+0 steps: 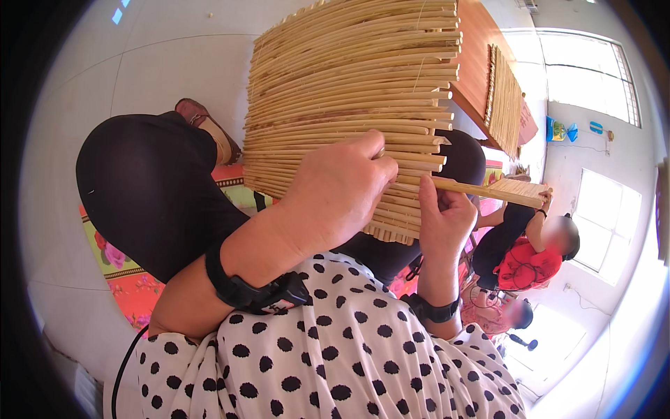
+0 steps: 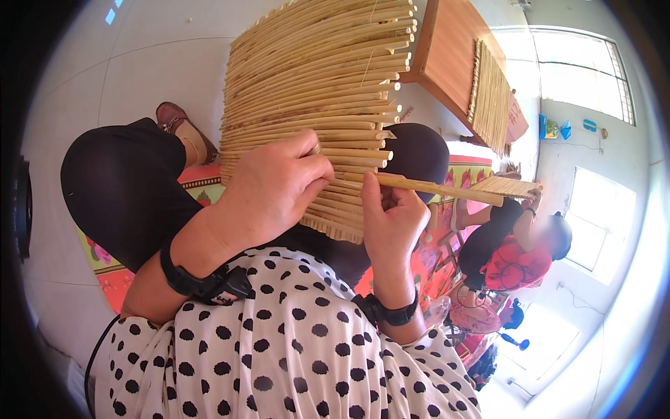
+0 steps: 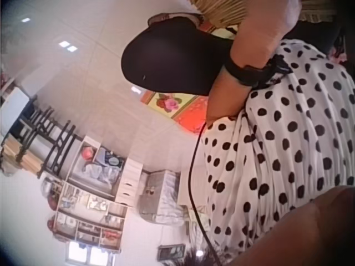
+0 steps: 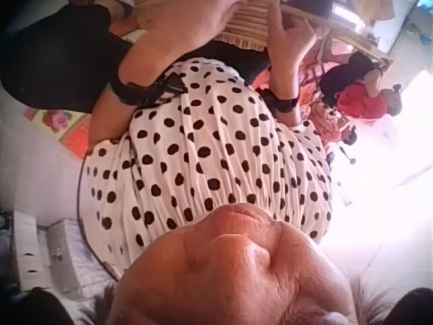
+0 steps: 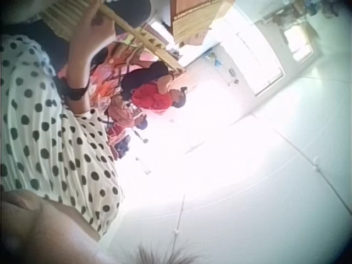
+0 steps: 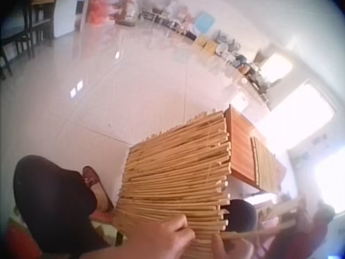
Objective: The person sits on the floor and weaves thin bamboo sticks into a mat. They use shears to trim a stick and then insert it into the weave, securing it with string.
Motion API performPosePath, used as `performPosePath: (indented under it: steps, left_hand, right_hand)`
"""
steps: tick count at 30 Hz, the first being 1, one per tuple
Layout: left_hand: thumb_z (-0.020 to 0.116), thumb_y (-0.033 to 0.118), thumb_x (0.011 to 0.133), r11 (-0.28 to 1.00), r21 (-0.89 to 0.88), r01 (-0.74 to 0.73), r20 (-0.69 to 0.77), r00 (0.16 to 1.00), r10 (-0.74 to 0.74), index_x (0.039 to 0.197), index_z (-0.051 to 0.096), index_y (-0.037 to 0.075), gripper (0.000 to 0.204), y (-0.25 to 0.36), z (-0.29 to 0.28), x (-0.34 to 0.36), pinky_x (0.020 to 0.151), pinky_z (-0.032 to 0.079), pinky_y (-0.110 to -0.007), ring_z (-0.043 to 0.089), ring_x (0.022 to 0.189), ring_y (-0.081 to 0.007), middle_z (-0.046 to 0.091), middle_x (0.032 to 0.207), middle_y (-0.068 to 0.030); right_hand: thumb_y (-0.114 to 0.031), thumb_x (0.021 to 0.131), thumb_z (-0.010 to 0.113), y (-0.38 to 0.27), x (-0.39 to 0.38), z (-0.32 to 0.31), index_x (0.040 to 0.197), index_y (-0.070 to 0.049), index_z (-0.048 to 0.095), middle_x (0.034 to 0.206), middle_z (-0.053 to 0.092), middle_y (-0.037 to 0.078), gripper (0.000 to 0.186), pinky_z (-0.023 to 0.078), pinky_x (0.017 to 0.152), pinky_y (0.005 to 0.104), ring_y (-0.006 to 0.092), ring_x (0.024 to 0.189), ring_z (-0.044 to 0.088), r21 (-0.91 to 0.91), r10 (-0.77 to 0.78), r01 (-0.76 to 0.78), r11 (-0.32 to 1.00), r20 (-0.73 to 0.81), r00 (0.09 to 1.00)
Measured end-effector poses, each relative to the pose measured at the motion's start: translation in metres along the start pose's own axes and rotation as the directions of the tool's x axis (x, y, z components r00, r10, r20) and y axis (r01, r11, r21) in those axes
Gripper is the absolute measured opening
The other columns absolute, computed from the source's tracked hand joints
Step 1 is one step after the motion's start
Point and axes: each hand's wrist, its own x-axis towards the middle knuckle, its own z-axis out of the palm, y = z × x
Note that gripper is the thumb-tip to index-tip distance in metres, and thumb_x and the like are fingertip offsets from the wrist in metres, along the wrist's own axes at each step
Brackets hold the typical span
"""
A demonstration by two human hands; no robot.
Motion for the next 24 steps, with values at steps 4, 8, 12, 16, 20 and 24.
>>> performPosePath:
  steps: [4,8,12,16,20,24]
  left_hand:
    - [0.069,0.005,0.078,0.999,0.040,-0.015,0.024,1.000,0.014,0.085,0.066,0.006,0.007,-0.002,0.002,0.001,0.063,0.049,-0.038,0.060,0.077,-0.0275,0.053,0.079,-0.0073]
    - [0.068,0.004,0.077,0.995,0.092,-0.031,0.028,0.999,0.028,0.086,0.068,0.005,0.010,-0.004,0.004,-0.001,0.063,0.049,-0.038,0.060,0.077,-0.0268,0.052,0.078,-0.0073]
    - [0.069,0.003,0.074,0.995,0.091,-0.050,0.012,0.999,0.049,0.086,0.069,0.004,0.011,0.000,0.001,0.001,0.063,0.048,-0.038,0.059,0.075,-0.0264,0.051,0.077,-0.0075]
    - [0.069,0.003,0.074,0.994,0.095,-0.058,0.011,0.998,0.057,0.086,0.069,0.004,0.012,0.001,0.000,0.001,0.062,0.048,-0.038,0.058,0.074,-0.0261,0.051,0.077,-0.0076]
    - [0.070,0.003,0.073,0.992,0.108,-0.068,0.000,0.998,0.069,0.085,0.069,0.004,0.012,0.004,-0.003,0.002,0.062,0.048,-0.038,0.058,0.074,-0.0257,0.050,0.076,-0.0073]
    - [0.070,0.003,0.073,0.990,0.123,-0.074,0.001,0.997,0.075,0.085,0.069,0.004,0.012,0.006,-0.005,0.001,0.061,0.048,-0.037,0.058,0.074,-0.0253,0.050,0.076,-0.0069]
  right_hand:
    - [-0.012,0.087,0.072,0.000,0.000,0.001,0.085,0.001,0.070,0.064,0.061,-0.003,0.013,0.038,0.049,0.0182,0.0000,0.055,0.047,0.022,0.003,-0.003,1.000,0.004,1.000]
    - [-0.011,0.087,0.071,0.000,-0.001,0.001,0.085,0.001,0.070,0.064,0.061,-0.004,0.012,0.038,0.050,0.0181,0.0000,0.055,0.047,0.030,0.008,-0.009,1.000,0.013,1.000]
    - [-0.011,0.087,0.071,0.001,-0.001,0.001,0.085,0.001,0.070,0.064,0.061,-0.003,0.012,0.038,0.050,0.0184,0.0000,0.055,0.047,0.049,-0.002,0.002,0.999,0.012,1.000]
    - [-0.011,0.087,0.071,0.002,-0.001,0.001,0.085,0.001,0.069,0.064,0.061,-0.003,0.012,0.038,0.050,0.0186,0.0001,0.056,0.047,0.045,0.010,-0.011,0.999,0.013,1.000]
    - [-0.011,0.087,0.071,0.000,-0.001,0.001,0.084,0.001,0.069,0.064,0.060,-0.003,0.013,0.038,0.050,0.0186,0.0002,0.056,0.047,0.052,0.018,-0.018,0.999,0.012,1.000]
    - [-0.011,0.088,0.070,-0.002,-0.001,0.001,0.084,0.001,0.069,0.064,0.060,-0.004,0.012,0.038,0.050,0.0186,0.0002,0.056,0.047,0.054,0.016,-0.017,0.998,0.017,1.000]
